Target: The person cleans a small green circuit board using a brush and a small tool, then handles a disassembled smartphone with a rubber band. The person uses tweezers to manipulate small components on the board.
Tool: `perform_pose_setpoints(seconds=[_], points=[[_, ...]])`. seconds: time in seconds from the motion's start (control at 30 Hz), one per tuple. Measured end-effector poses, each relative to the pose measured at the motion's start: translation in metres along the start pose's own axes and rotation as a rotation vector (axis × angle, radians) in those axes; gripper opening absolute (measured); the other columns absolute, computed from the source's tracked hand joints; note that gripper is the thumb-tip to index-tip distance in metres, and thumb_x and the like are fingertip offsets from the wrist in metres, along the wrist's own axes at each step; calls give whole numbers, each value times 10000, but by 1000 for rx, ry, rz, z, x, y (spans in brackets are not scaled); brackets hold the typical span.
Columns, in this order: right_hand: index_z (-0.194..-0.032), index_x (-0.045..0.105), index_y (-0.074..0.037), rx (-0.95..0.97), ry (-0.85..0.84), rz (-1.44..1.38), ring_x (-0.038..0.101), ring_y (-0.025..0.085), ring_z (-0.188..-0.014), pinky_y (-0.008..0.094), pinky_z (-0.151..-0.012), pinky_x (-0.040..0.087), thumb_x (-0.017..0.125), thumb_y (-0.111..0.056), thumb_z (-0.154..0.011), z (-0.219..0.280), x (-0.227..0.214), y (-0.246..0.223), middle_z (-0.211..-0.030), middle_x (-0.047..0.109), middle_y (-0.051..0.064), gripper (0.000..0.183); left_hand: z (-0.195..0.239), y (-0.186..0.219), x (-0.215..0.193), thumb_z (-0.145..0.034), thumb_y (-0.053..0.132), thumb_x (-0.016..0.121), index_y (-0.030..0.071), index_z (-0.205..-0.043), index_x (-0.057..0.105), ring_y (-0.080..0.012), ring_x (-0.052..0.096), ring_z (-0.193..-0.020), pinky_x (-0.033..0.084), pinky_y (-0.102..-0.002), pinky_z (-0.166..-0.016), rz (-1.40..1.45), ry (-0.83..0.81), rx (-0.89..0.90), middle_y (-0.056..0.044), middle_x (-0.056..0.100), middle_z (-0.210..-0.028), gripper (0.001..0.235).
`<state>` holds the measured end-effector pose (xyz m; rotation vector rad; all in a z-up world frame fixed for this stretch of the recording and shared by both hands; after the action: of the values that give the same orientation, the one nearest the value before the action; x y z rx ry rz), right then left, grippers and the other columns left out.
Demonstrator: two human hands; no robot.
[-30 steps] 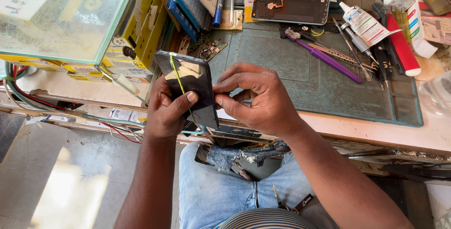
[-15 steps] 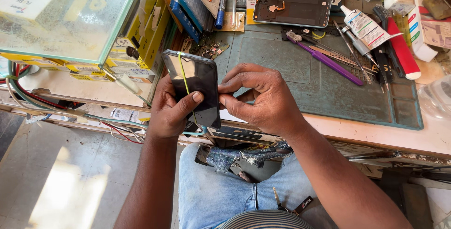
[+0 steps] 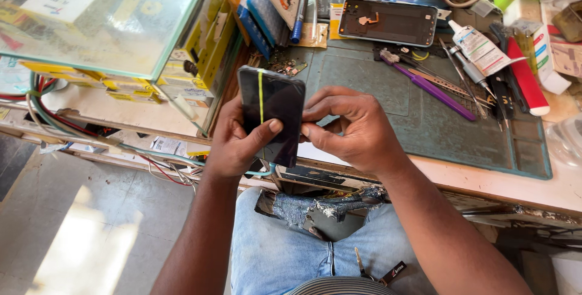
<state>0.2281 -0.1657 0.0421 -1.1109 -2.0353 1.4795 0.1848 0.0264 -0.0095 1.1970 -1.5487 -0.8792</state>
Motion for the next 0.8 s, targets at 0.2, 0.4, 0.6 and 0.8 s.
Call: perform_pose_setpoints(seconds=[0.2, 0.4, 0.6, 0.8], points=[[-1041, 729, 58, -10, -7, -93, 702, 125, -971, 216, -786, 623, 724, 66, -907, 2, 2, 12, -1098, 673, 78, 134, 0, -3, -2, -919, 76, 783, -21, -1302, 614, -139, 672, -1089, 545, -307, -993, -16, -2, 37, -81, 721, -1175, 429], [-1067, 710, 67, -39, -12, -212, 702, 161, -1040, 295, -938, 646, 702, 87, -940, 3, 8, 14, -1134, 660, 92, 129, 1, 0, -1, -925, 92, 781, -23, -1327, 610, -144, 677, -1081, 553, -317, -999, 56, -26, 15, -82, 725, -1166, 452], [-1062, 708, 58, -40, 6, -199, 705, 173, -1047, 338, -949, 651, 709, 66, -949, 3, 10, 16, -1123, 676, 108, 113, 0, -1, -3, -947, 98, 726, -29, -1362, 590, -140, 658, -1115, 540, -313, -1016, 119, -34, 7, -81, 707, -1216, 455], [-1075, 707, 55, -50, 4, -169, 707, 172, -1059, 334, -949, 638, 722, 51, -952, 3, 11, 15, -1129, 692, 114, 124, -1, -2, -4, -962, 130, 696, -37, -1378, 586, -143, 658, -1110, 544, -325, -1017, 137, -69, 30, -89, 703, -1219, 462]])
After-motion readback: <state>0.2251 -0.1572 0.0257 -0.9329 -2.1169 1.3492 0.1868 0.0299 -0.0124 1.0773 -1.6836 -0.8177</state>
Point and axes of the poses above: each hand's wrist, its own z-axis away from the middle knuckle, its own x-axis out of the palm, y = z × x, the point moved 5 cm from there along -z, towards the middle knuckle
